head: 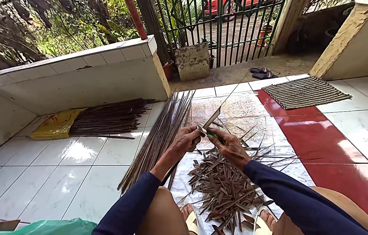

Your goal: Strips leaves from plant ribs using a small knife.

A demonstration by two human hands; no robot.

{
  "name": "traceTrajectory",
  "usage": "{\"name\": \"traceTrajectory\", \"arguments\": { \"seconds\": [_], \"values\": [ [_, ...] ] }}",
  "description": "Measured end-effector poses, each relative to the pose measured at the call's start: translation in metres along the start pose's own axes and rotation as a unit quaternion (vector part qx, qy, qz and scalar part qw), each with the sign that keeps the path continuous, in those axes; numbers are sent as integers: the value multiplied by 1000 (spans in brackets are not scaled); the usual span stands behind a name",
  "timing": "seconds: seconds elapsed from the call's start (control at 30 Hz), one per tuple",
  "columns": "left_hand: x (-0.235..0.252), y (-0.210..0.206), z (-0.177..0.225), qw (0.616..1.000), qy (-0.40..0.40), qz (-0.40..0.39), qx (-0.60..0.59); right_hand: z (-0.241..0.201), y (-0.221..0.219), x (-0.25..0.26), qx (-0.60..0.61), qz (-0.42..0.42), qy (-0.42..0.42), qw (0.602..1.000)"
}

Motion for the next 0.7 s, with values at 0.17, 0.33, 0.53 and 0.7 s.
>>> {"name": "traceTrajectory", "arguments": {
  "seconds": [0.17, 0.33, 0.53, 0.7],
  "values": [
    [1, 1, -4, 999, 29, -21, -25, 2, 1, 1, -25, 23, 0, 999],
    [-3, -4, -3, 997, 45, -56, -30, 5, 7, 5, -62, 54, -4, 997],
    [-3, -3, -2, 998, 37, -43, -11, 1, 13, 4, -144, 83, 12, 986],
    [-3, -3, 4, 999, 1, -24, 23, -2, 20, 6, -166, 95, 1, 981]
  ]
}}
Point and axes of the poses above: each hand's wrist, its own x-axis towards the middle knuckle, its own y-axis out of the back of the hand, z = x × y, the point moved 9 cm from there along x, towards the middle knuckle, and after that the axes turned 13 degrees about z, right-handed, at the moved point
